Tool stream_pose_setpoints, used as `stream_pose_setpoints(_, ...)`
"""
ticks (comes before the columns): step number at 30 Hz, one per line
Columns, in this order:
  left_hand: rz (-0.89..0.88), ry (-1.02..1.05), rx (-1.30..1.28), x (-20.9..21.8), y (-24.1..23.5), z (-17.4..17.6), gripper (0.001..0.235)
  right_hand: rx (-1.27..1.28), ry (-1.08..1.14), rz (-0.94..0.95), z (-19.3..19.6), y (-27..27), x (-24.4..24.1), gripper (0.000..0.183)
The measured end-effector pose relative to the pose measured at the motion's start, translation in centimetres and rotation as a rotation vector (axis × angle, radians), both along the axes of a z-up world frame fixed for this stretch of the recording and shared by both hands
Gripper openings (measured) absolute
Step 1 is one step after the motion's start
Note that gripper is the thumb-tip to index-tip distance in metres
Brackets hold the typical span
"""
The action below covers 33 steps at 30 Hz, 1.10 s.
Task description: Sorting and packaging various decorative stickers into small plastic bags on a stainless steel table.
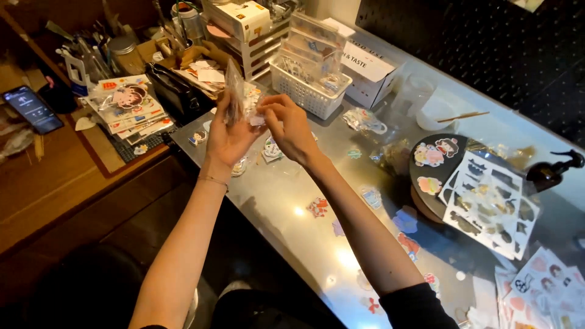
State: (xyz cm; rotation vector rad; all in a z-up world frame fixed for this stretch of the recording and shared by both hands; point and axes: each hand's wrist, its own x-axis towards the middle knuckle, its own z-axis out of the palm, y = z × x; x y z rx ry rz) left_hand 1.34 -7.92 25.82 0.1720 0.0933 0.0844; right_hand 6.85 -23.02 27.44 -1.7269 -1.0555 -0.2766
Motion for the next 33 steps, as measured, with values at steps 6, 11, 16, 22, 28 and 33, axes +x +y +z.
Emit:
stream_pose_setpoints(6,0.038,-0.018,-0.069,-1.7,-7.9,-0.5,0.013,-0.102,0.172,-0.028,0.9,-7.9,0.7,0.014)
stream_pose_setpoints(11,0.076,0.095,-0.086,-2.0,-9.2,1.3,0.024,-0.024,0.418,-0.046,3.3,-12.4,1.1,0.038)
stream_pose_setpoints(16,0.159,0.139,-0.079,-3.7,-10.2,4.2,0.029,0.291,0.528,0.206,3.6,-12.0,3.7,0.075)
stream_pose_setpoints(22,0.244,0.128,0.226,-6.2,-11.3,4.3,0.028,0.357,0.773,0.132,4.4,-12.2,2.0,0.051)
stream_pose_setpoints(28,0.287,-0.02,0.743,-10.4,-14.0,7.7,0.051,0.255,1.48,0.298,-5.3,-15.1,0.9,0.054)
stream_pose_setpoints(33,0.338,0.029,0.644,-10.7,-8.2,9.9,0.041,0.353,1.486,0.385,-3.2,-9.0,-0.9,0.059)
